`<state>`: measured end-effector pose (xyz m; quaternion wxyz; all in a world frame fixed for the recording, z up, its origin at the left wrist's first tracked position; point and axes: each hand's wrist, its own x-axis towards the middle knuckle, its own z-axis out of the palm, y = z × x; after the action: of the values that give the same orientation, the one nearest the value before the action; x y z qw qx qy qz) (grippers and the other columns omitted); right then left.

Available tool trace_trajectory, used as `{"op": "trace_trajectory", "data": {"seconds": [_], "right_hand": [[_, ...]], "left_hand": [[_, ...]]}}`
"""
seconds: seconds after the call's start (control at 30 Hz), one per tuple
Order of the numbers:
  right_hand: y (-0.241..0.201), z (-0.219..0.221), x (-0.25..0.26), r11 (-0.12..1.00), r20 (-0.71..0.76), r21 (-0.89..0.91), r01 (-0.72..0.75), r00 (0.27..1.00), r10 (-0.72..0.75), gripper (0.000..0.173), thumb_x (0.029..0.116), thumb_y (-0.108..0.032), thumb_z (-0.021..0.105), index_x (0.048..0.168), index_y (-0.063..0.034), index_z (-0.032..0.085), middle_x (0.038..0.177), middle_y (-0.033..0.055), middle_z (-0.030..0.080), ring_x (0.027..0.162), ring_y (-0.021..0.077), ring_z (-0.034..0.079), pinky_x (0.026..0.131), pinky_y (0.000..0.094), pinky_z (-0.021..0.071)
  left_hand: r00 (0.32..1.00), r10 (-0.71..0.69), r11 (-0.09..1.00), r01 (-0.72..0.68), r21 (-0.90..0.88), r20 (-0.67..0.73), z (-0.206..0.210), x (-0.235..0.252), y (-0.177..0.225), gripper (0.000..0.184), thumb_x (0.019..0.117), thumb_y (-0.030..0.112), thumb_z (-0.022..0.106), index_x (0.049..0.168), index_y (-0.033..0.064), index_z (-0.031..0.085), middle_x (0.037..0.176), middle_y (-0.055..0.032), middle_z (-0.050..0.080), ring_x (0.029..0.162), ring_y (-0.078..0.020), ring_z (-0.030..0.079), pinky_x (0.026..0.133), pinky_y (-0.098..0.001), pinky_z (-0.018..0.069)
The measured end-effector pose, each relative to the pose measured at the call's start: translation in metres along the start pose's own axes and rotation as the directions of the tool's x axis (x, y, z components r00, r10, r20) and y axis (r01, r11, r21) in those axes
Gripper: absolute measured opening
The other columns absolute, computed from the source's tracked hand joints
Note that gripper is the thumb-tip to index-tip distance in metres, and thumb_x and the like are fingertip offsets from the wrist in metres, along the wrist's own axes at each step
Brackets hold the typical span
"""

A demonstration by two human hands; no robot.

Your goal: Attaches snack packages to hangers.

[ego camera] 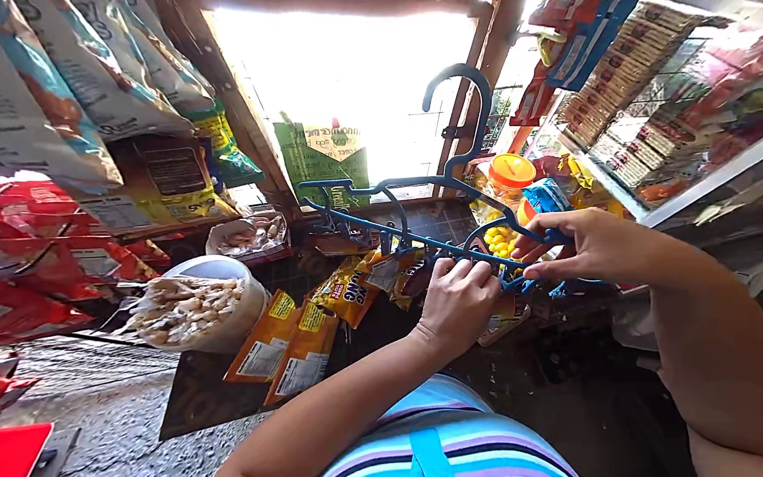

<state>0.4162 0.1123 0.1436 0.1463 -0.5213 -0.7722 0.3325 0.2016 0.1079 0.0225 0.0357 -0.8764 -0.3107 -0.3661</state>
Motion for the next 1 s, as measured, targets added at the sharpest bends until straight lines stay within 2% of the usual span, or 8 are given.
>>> {"op": "trace_trajectory", "data": {"seconds": [0.1, 0.2, 0.33, 0.47, 0.63, 0.8, 0.9, 1.0], "right_hand": [[-0.001, -0.007, 0.009, 0.996, 0.120, 0.010, -0.087, 0.989, 0.085, 0.030, 0.0856, -0.019, 0.083, 0.111, -0.0127, 0.070, 0.105, -0.0038, 0.076, 0.088, 0.0037, 0.072, 0.077, 0.0223, 0.0597], [-0.007, -0.008, 0.016, 0.989, 0.181, -0.059, -0.136, 0.973, 0.145, 0.023, 0.0873, -0.018, 0.081, 0.108, -0.0126, 0.074, 0.096, -0.0021, 0.075, 0.080, 0.0044, 0.069, 0.074, 0.0242, 0.0568], [-0.012, -0.008, 0.023, 0.976, 0.172, -0.086, -0.200, 0.962, 0.212, 0.026, 0.0863, -0.013, 0.083, 0.110, -0.0102, 0.071, 0.098, 0.0000, 0.075, 0.082, 0.0061, 0.071, 0.076, 0.0251, 0.0593], [-0.015, -0.004, 0.026, 0.967, 0.161, -0.149, -0.209, 0.959, 0.232, 0.031, 0.0836, -0.014, 0.085, 0.112, -0.0115, 0.073, 0.098, -0.0003, 0.075, 0.081, 0.0061, 0.069, 0.077, 0.0266, 0.0575], [-0.009, 0.001, 0.027, 0.968, 0.094, -0.173, -0.180, 0.976, 0.198, 0.021, 0.0827, -0.012, 0.086, 0.100, -0.0121, 0.073, 0.090, -0.0008, 0.075, 0.078, 0.0065, 0.070, 0.075, 0.0276, 0.0582], [-0.003, -0.001, 0.029, 0.982, 0.112, -0.084, -0.166, 0.978, 0.175, 0.017, 0.0818, -0.007, 0.085, 0.093, -0.0094, 0.072, 0.090, -0.0008, 0.075, 0.076, 0.0057, 0.070, 0.072, 0.0238, 0.0581], [0.001, -0.004, 0.031, 0.984, 0.126, -0.093, -0.154, 0.978, 0.165, 0.014, 0.0813, -0.005, 0.085, 0.087, -0.0099, 0.073, 0.088, -0.0015, 0.076, 0.075, 0.0058, 0.070, 0.069, 0.0242, 0.0570], [0.008, -0.008, 0.031, 0.989, 0.135, -0.079, -0.121, 0.982, 0.131, 0.015, 0.0810, -0.006, 0.085, 0.089, -0.0101, 0.074, 0.091, -0.0009, 0.077, 0.078, 0.0064, 0.071, 0.072, 0.0248, 0.0578]], "left_hand": [[1.000, 0.007, 1.000, -0.007, 0.006, -0.007, 0.002, 0.001, 0.000, 0.017, 0.0948, 0.020, 0.064, 0.082, 0.0113, 0.071, 0.078, -0.0046, 0.065, 0.073, -0.0224, 0.063, 0.076, -0.0411, 0.0464], [1.000, 0.013, 1.000, -0.013, 0.009, -0.015, 0.002, 0.001, -0.001, 0.016, 0.0946, 0.019, 0.064, 0.082, 0.0114, 0.071, 0.078, -0.0044, 0.064, 0.072, -0.0218, 0.062, 0.076, -0.0407, 0.0462], [1.000, -0.003, 1.000, 0.003, -0.007, -0.012, 0.002, 0.002, -0.004, 0.017, 0.0954, 0.019, 0.063, 0.082, 0.0119, 0.071, 0.078, -0.0042, 0.064, 0.073, -0.0218, 0.062, 0.076, -0.0404, 0.0455], [1.000, -0.009, 1.000, 0.008, -0.012, -0.018, 0.002, 0.002, -0.005, 0.017, 0.0952, 0.020, 0.064, 0.082, 0.0120, 0.071, 0.078, -0.0043, 0.064, 0.073, -0.0218, 0.063, 0.075, -0.0402, 0.0456], [1.000, -0.015, 0.998, 0.015, -0.053, 0.002, 0.000, 0.002, -0.008, 0.017, 0.0956, 0.018, 0.063, 0.082, 0.0114, 0.070, 0.078, -0.0045, 0.064, 0.074, -0.0217, 0.063, 0.076, -0.0402, 0.0449], [0.989, 0.032, 0.974, 0.001, -0.225, 0.143, -0.017, -0.003, -0.020, 0.016, 0.0976, 0.015, 0.063, 0.089, 0.0051, 0.072, 0.085, -0.0103, 0.066, 0.082, -0.0259, 0.067, 0.080, -0.0413, 0.0516], [0.963, 0.062, 0.952, 0.023, -0.306, 0.263, -0.036, -0.015, -0.023, 0.016, 0.0972, 0.014, 0.063, 0.091, 0.0030, 0.073, 0.088, -0.0127, 0.067, 0.084, -0.0293, 0.068, 0.073, -0.0424, 0.0538], [0.951, 0.065, 0.943, 0.041, -0.329, 0.302, -0.063, -0.033, -0.028, 0.015, 0.0955, 0.016, 0.065, 0.090, 0.0059, 0.073, 0.085, -0.0102, 0.067, 0.082, -0.0274, 0.068, 0.070, -0.0411, 0.0549]]}}
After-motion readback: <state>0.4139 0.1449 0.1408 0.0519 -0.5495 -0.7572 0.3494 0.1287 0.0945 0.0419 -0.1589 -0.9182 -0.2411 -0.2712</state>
